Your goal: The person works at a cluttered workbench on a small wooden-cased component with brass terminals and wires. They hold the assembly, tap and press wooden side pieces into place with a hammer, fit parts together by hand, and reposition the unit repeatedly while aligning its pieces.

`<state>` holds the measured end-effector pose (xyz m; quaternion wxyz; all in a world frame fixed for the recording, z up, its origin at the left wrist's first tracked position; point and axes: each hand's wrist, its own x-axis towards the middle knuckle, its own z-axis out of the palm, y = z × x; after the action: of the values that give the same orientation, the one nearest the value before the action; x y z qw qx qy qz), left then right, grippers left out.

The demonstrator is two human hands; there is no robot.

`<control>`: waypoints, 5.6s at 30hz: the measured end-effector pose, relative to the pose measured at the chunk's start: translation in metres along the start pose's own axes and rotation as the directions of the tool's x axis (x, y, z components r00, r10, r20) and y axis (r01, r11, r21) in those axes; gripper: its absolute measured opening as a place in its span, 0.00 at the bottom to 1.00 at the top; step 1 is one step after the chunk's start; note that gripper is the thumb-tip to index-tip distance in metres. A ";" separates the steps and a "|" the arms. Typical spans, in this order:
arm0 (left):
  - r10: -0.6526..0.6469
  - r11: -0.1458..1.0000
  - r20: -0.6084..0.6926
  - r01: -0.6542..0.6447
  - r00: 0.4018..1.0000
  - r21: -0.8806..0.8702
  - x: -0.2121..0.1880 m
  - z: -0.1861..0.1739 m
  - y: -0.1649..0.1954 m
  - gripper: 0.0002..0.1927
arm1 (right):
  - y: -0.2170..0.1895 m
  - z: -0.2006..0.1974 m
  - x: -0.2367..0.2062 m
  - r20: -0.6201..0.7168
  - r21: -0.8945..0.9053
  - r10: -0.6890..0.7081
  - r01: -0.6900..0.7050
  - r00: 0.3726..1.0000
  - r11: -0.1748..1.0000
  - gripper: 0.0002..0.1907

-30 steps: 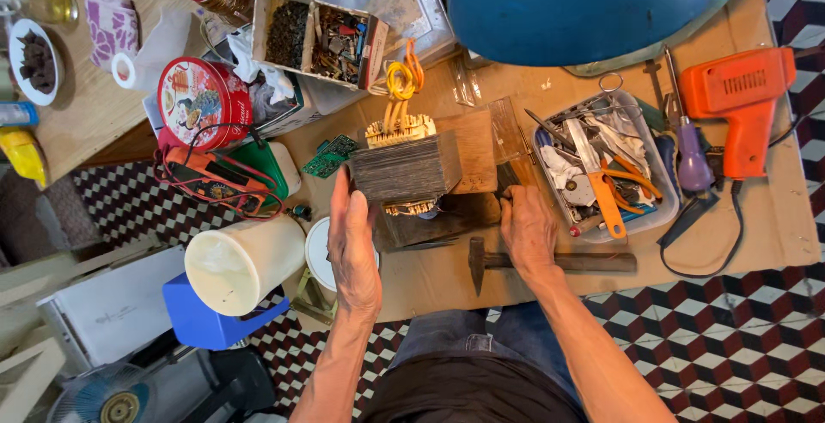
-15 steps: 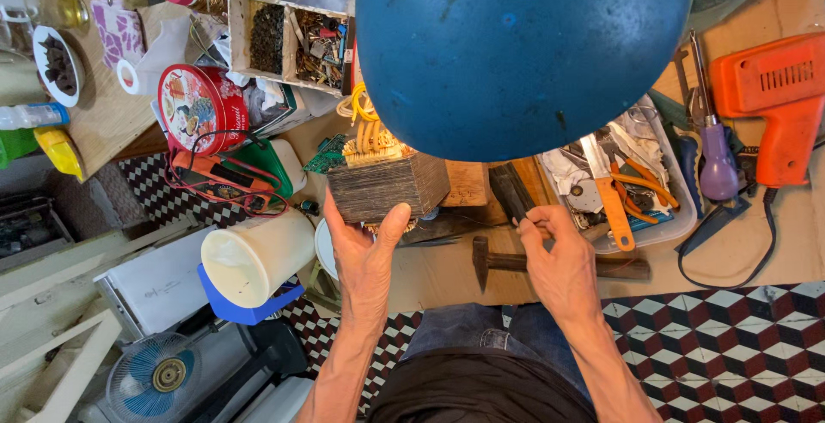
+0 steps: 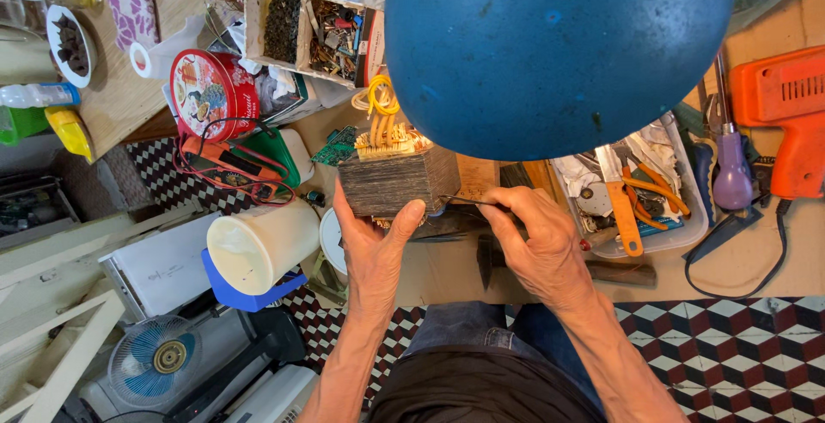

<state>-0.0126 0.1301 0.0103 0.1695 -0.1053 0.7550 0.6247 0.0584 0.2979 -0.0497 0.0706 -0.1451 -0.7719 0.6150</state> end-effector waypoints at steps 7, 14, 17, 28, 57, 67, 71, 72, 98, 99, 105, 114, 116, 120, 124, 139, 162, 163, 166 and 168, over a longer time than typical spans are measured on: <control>-0.041 0.999 0.001 0.041 0.999 -0.008 -0.001 -0.001 0.001 0.52 | 0.004 -0.005 0.004 0.028 -0.051 -0.173 0.175 0.984 0.983 0.11; -0.042 0.998 0.006 0.042 0.999 -0.044 0.000 0.000 0.002 0.52 | 0.003 -0.007 0.006 0.027 -0.060 -0.238 0.240 0.971 0.969 0.13; -0.031 0.999 0.002 0.031 1.000 -0.043 -0.001 0.000 0.002 0.53 | 0.003 -0.007 0.006 0.021 -0.070 -0.238 0.239 0.971 0.968 0.14; -0.039 0.998 0.002 0.039 0.999 -0.049 0.000 -0.001 0.002 0.53 | 0.003 -0.012 0.014 0.045 -0.138 -0.349 0.352 0.936 0.926 0.16; -0.046 0.997 0.014 0.047 0.999 -0.054 0.000 -0.004 0.000 0.52 | -0.002 -0.022 0.026 0.113 -0.203 -0.430 0.444 0.896 0.873 0.18; -0.055 0.997 0.016 0.056 0.998 -0.050 -0.001 -0.003 0.004 0.52 | 0.003 -0.032 0.044 0.256 -0.201 -0.480 0.532 0.839 0.823 0.22; -0.080 0.996 0.013 0.080 0.997 -0.041 0.000 -0.002 0.008 0.51 | 0.004 -0.034 0.047 0.296 -0.197 -0.505 0.569 0.811 0.799 0.21; -0.082 0.996 0.013 0.082 0.997 -0.042 0.000 -0.002 0.009 0.51 | 0.004 -0.035 0.048 0.301 -0.187 -0.503 0.567 0.811 0.802 0.21; -0.061 0.998 -0.001 0.061 0.998 0.004 0.001 -0.007 0.012 0.52 | -0.032 -0.031 0.062 0.529 -0.322 -0.501 0.709 0.685 0.628 0.17; -0.063 0.998 -0.007 0.063 0.998 0.004 0.000 -0.008 0.011 0.52 | -0.036 -0.032 0.062 0.545 -0.340 -0.488 0.712 0.682 0.614 0.17; -0.042 0.996 -0.043 0.045 0.998 0.072 -0.002 -0.018 0.008 0.53 | -0.070 -0.028 0.064 0.654 -0.461 -0.345 0.716 0.674 0.525 0.15; 0.054 0.998 -0.091 -0.052 0.994 0.029 -0.004 -0.018 0.000 0.55 | -0.095 -0.011 0.056 0.795 -0.563 -0.028 0.753 0.606 0.340 0.22; 0.072 0.997 -0.082 -0.072 0.994 0.000 -0.006 -0.022 0.000 0.56 | -0.100 -0.004 0.055 0.798 -0.583 0.058 0.745 0.600 0.324 0.20; 0.096 0.995 -0.084 -0.095 0.992 0.010 -0.005 -0.027 -0.006 0.58 | -0.119 0.016 0.055 0.815 -0.551 -0.028 0.788 0.579 0.274 0.13; 0.201 0.971 -0.167 -0.218 0.965 -0.092 -0.003 -0.022 -0.018 0.60 | -0.149 0.051 0.056 0.822 -0.558 0.220 0.819 0.525 0.132 0.05; 0.588 0.789 0.046 -0.585 0.807 0.188 -0.039 -0.081 0.021 0.35 | -0.166 -0.008 0.025 0.186 -0.324 0.107 -0.042 0.977 0.945 0.13; 0.350 0.936 -0.127 -0.352 0.928 0.004 -0.001 -0.081 -0.015 0.37 | -0.065 0.081 -0.006 -0.132 0.458 0.406 -0.307 0.904 0.834 0.07; 0.183 0.973 -0.071 -0.191 0.981 -0.132 0.001 -0.083 -0.018 0.42 | -0.064 0.082 -0.006 -0.130 0.467 0.403 -0.303 0.906 0.831 0.07; 0.172 0.943 0.022 -0.158 0.985 -0.294 0.007 -0.082 -0.026 0.42 | -0.060 0.082 -0.006 -0.133 0.461 0.402 -0.303 0.906 0.834 0.07; 0.124 0.961 0.032 -0.112 0.992 -0.251 0.008 -0.081 -0.030 0.40 | -0.058 0.082 -0.005 -0.139 0.467 0.406 -0.302 0.903 0.831 0.07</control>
<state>-0.0191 0.0449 -0.0074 0.1354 -0.0658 0.6714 0.7257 0.0317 0.2088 -0.0127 0.0748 -0.3379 -0.5605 0.7524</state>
